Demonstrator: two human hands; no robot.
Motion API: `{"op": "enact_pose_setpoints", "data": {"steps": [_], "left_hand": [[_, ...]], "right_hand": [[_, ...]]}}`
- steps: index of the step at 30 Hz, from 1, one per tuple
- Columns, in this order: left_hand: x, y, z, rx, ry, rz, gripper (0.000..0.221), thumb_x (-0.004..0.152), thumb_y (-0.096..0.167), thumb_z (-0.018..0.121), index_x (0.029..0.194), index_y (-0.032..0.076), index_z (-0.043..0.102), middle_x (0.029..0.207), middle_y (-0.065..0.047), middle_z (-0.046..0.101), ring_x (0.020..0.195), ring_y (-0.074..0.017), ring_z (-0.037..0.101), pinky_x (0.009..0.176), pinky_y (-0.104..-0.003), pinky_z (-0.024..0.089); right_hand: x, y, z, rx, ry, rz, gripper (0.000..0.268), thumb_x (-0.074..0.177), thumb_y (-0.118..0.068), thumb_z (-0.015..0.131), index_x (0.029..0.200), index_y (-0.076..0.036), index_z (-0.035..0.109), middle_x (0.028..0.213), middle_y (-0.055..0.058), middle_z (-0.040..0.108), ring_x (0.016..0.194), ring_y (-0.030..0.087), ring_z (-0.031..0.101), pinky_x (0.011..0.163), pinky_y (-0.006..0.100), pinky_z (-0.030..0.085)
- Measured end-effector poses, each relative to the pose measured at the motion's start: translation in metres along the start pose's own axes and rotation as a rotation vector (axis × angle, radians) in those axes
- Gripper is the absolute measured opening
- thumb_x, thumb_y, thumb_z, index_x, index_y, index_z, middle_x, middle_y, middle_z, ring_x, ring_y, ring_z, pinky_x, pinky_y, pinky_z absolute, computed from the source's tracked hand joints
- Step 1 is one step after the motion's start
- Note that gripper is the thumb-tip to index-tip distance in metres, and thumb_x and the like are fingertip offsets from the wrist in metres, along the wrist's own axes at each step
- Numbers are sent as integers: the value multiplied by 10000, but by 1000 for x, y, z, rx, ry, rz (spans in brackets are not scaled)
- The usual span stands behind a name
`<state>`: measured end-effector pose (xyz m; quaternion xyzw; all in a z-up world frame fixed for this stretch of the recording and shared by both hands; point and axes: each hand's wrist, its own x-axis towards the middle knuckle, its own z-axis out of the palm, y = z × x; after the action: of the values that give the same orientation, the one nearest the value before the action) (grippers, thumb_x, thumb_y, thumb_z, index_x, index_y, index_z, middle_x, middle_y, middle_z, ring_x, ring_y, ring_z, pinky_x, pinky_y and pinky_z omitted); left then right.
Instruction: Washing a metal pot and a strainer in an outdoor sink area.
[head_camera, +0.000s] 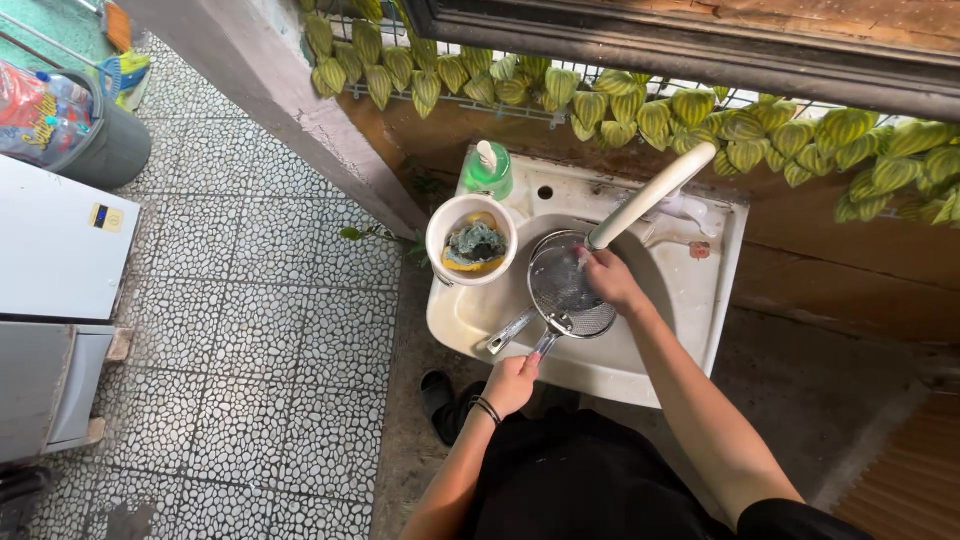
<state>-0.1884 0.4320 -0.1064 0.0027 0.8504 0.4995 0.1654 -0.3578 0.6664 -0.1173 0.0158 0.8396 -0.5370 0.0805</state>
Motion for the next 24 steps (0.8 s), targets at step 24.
{"op": "enact_pose_setpoints", "data": {"steps": [24], "left_hand": [[15,26,-23,-688,-260,-500,514,1084,503,400,724,136,394,531,38,348,373,-57,261,343,-247,185]], "right_hand": [[-76,-74,-2,-411,-11,-444,473,1013,-279,502,1484,-248,536,1629,84,430,1487,451,339,1209,640,244]]}}
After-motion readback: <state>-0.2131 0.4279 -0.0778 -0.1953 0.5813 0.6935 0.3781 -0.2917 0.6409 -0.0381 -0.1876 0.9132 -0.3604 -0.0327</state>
